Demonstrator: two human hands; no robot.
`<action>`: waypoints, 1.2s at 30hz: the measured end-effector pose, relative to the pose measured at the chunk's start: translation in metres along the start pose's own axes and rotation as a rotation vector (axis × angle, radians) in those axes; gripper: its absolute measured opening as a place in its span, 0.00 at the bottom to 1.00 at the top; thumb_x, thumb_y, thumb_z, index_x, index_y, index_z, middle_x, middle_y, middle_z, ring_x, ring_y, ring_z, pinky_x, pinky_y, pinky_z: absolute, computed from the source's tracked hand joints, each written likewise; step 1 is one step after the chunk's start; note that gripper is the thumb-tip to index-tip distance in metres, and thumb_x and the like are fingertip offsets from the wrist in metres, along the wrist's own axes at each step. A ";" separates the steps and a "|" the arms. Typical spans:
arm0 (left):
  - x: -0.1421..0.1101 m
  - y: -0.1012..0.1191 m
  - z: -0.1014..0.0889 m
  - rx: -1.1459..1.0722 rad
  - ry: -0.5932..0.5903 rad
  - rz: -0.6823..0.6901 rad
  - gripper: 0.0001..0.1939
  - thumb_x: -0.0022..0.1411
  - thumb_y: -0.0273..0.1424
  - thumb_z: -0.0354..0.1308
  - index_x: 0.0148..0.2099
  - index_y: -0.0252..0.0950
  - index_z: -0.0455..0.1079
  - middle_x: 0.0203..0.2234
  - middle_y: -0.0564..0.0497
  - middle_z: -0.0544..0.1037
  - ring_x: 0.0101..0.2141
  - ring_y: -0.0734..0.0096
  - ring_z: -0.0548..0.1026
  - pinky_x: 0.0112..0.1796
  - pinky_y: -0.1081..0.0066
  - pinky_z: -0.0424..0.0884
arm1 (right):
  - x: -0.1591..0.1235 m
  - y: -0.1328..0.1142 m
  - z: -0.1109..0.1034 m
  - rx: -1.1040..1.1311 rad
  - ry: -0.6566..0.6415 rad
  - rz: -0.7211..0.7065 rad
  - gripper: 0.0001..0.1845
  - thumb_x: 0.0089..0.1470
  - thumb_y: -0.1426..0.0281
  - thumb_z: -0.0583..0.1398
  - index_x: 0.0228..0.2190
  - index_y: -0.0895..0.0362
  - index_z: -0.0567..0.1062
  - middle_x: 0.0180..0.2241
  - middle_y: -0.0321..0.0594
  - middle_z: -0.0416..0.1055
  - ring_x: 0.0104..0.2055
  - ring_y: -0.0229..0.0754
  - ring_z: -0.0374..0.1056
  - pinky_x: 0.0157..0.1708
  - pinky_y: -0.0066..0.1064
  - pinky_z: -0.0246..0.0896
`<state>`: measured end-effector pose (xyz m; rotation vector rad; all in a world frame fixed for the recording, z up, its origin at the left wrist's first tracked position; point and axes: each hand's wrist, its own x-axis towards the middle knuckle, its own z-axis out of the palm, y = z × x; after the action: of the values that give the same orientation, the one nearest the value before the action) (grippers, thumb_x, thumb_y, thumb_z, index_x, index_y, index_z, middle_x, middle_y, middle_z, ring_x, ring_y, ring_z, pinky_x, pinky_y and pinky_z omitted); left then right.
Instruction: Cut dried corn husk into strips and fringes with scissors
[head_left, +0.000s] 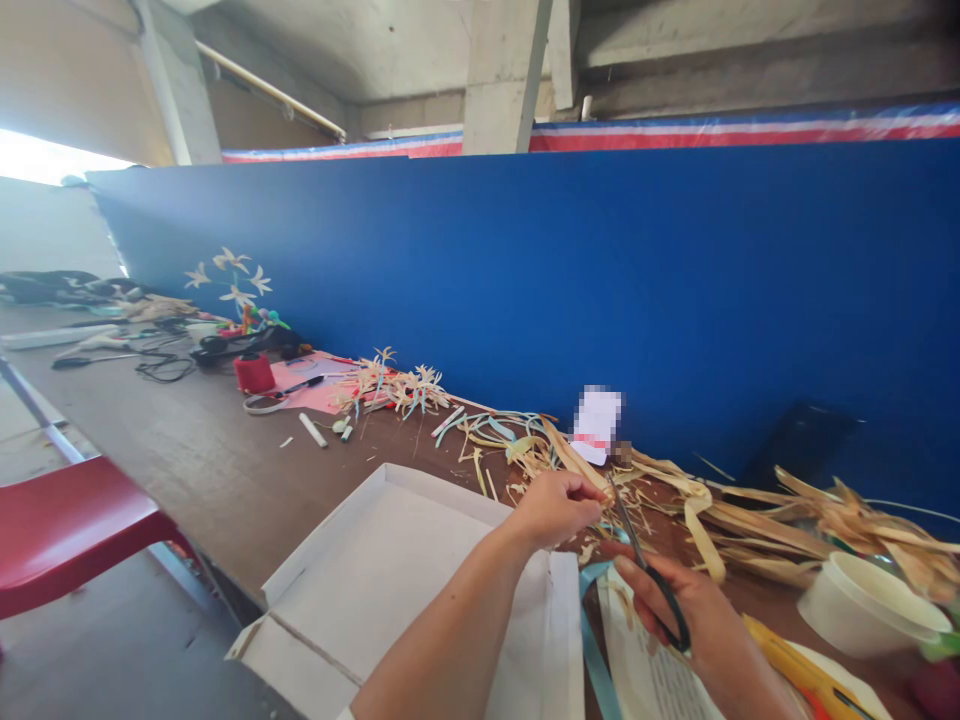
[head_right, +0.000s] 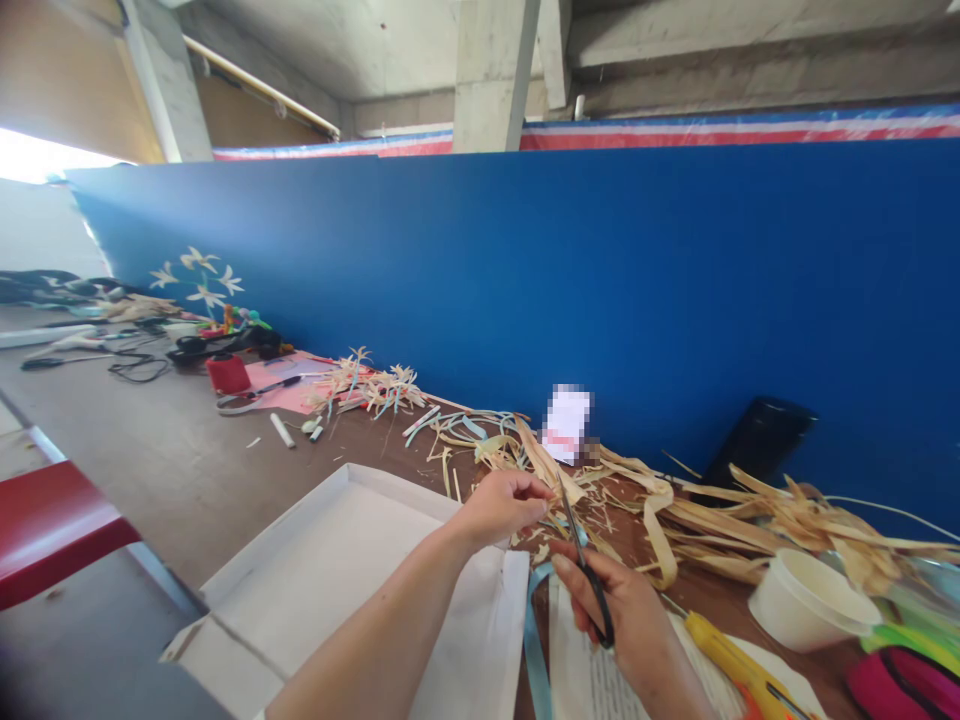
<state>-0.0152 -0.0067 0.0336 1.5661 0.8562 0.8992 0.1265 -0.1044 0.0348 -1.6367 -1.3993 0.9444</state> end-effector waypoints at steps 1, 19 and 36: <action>0.000 0.000 0.000 0.002 0.003 -0.003 0.13 0.47 0.27 0.54 0.37 0.32 0.73 0.18 0.54 0.68 0.18 0.80 0.64 0.21 0.78 0.61 | 0.000 0.000 0.000 -0.003 0.006 0.004 0.29 0.45 0.50 0.57 0.40 0.59 0.77 0.10 0.29 0.57 0.15 0.34 0.51 0.16 0.28 0.44; 0.003 -0.005 0.000 -0.057 -0.021 -0.009 0.17 0.46 0.27 0.55 0.41 0.33 0.72 0.22 0.53 0.70 0.20 0.79 0.65 0.22 0.78 0.64 | 0.009 0.020 -0.002 0.011 -0.081 0.022 0.30 0.49 0.52 0.56 0.48 0.58 0.72 0.15 0.32 0.65 0.18 0.36 0.57 0.18 0.28 0.48; 0.003 0.003 -0.008 -0.118 -0.047 -0.047 0.19 0.46 0.25 0.55 0.43 0.31 0.70 0.20 0.56 0.65 0.21 0.79 0.65 0.23 0.76 0.67 | 0.005 0.016 -0.006 -0.048 -0.118 0.085 0.29 0.46 0.52 0.57 0.44 0.59 0.75 0.12 0.32 0.64 0.15 0.34 0.54 0.16 0.27 0.46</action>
<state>-0.0208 -0.0013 0.0374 1.4541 0.7888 0.8607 0.1388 -0.1013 0.0229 -1.7112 -1.4508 1.0796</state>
